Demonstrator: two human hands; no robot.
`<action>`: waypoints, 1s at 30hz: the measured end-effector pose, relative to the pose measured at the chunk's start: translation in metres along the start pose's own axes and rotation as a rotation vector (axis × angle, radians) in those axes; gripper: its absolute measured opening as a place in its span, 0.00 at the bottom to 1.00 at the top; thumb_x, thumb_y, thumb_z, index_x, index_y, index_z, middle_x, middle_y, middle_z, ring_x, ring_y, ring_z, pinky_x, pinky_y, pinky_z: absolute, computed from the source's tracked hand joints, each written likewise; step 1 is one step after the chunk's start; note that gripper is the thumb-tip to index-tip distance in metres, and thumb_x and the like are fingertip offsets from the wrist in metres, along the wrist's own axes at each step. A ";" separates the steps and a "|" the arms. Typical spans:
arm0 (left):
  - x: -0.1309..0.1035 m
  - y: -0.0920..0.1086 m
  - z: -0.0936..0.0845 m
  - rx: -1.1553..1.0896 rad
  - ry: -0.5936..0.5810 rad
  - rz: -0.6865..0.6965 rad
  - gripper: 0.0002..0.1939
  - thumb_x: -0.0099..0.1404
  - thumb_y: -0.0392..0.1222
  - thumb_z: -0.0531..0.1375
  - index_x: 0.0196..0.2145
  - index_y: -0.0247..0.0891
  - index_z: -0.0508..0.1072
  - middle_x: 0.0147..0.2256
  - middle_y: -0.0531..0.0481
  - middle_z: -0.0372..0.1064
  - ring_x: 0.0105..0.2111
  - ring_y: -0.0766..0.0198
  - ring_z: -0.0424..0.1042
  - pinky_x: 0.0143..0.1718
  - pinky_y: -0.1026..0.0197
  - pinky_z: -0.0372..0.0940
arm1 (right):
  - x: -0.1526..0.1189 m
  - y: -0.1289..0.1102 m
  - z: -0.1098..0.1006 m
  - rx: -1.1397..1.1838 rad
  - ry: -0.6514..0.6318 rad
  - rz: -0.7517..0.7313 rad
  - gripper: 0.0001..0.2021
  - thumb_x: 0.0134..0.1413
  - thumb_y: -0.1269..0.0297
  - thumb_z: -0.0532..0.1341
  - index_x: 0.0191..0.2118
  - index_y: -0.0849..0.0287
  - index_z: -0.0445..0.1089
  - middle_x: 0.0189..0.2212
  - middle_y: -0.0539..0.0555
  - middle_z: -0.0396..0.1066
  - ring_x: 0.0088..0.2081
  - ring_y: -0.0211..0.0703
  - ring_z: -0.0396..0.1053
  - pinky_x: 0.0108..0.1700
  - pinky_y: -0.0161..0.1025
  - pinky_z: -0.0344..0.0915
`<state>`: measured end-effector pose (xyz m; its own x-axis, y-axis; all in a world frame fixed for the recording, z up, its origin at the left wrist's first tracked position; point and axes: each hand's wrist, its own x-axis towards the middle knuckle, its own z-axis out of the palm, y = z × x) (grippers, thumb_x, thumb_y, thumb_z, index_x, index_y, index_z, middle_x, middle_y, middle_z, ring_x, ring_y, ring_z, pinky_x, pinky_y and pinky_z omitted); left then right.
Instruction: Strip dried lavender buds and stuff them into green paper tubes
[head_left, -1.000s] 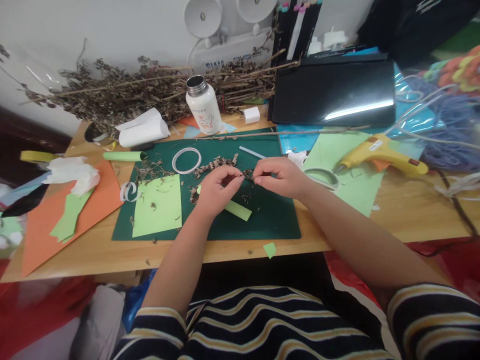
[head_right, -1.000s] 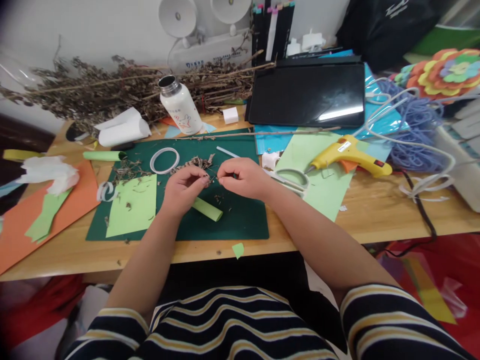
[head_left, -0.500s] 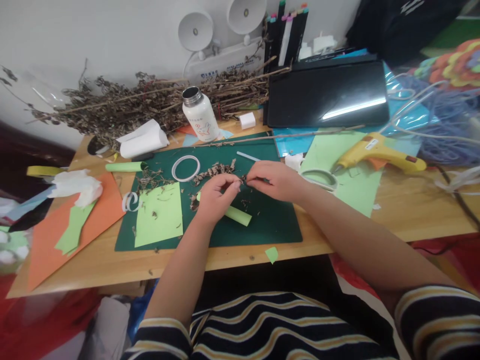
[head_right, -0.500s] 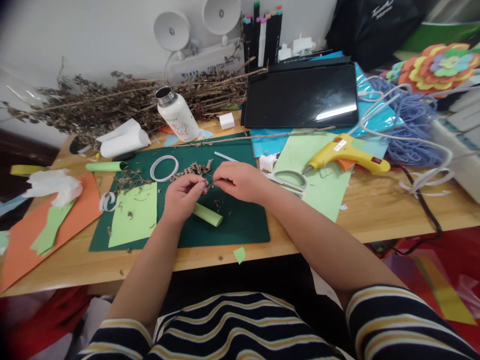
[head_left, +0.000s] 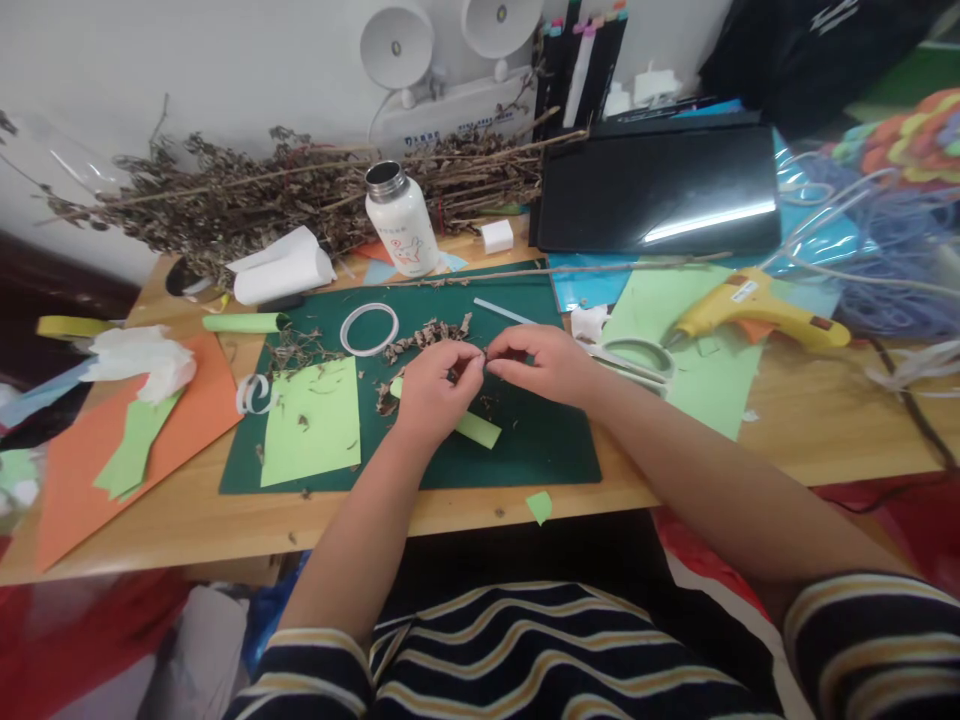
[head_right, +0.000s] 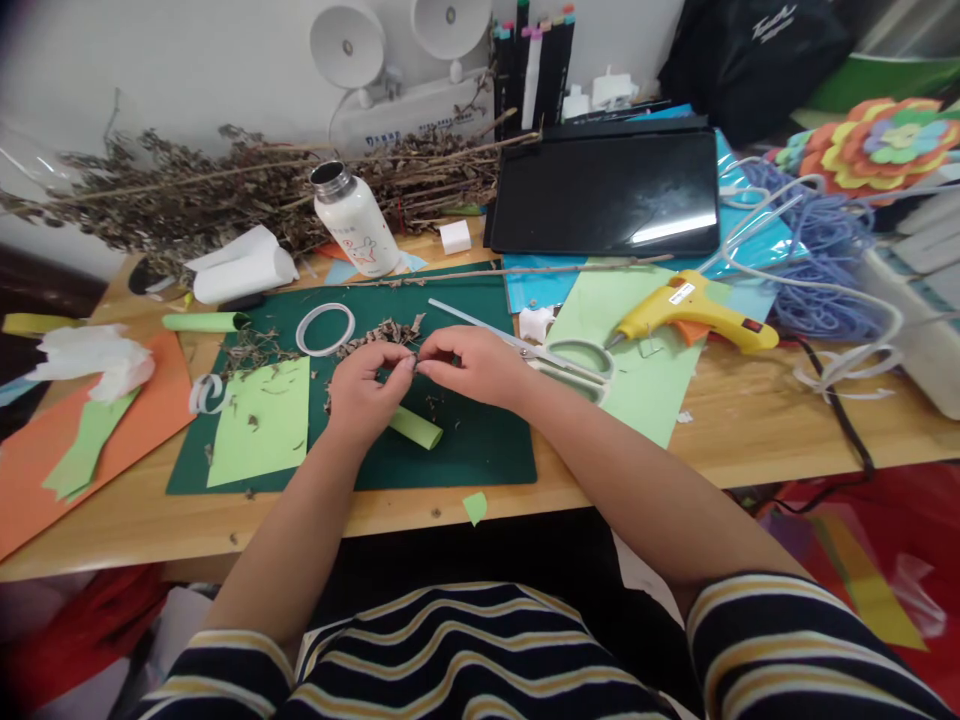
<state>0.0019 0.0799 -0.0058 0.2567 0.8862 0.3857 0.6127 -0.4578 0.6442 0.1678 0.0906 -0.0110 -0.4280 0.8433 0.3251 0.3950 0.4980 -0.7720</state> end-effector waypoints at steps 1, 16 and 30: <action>0.000 0.000 0.000 0.006 -0.005 0.007 0.06 0.55 0.37 0.54 0.24 0.38 0.70 0.22 0.54 0.68 0.25 0.68 0.65 0.28 0.65 0.59 | 0.000 0.000 0.000 0.008 0.009 0.017 0.08 0.49 0.64 0.55 0.28 0.62 0.69 0.23 0.50 0.68 0.25 0.32 0.61 0.27 0.30 0.56; -0.001 -0.003 0.005 -0.217 -0.105 -0.114 0.06 0.55 0.39 0.54 0.23 0.38 0.68 0.22 0.53 0.66 0.23 0.68 0.64 0.27 0.64 0.60 | 0.001 0.006 -0.006 -0.016 0.155 -0.055 0.06 0.42 0.71 0.53 0.21 0.60 0.64 0.20 0.49 0.65 0.24 0.34 0.59 0.27 0.32 0.55; 0.001 0.000 -0.012 0.208 -0.612 0.162 0.07 0.56 0.41 0.56 0.23 0.39 0.70 0.25 0.51 0.70 0.30 0.63 0.68 0.31 0.62 0.59 | 0.002 0.005 -0.014 -0.224 -0.367 -0.096 0.14 0.48 0.64 0.52 0.16 0.60 0.56 0.16 0.46 0.55 0.20 0.31 0.52 0.24 0.32 0.49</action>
<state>-0.0065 0.0803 0.0023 0.6980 0.7159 -0.0169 0.6465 -0.6197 0.4450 0.1808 0.0975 -0.0066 -0.7159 0.6834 0.1429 0.4883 0.6364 -0.5972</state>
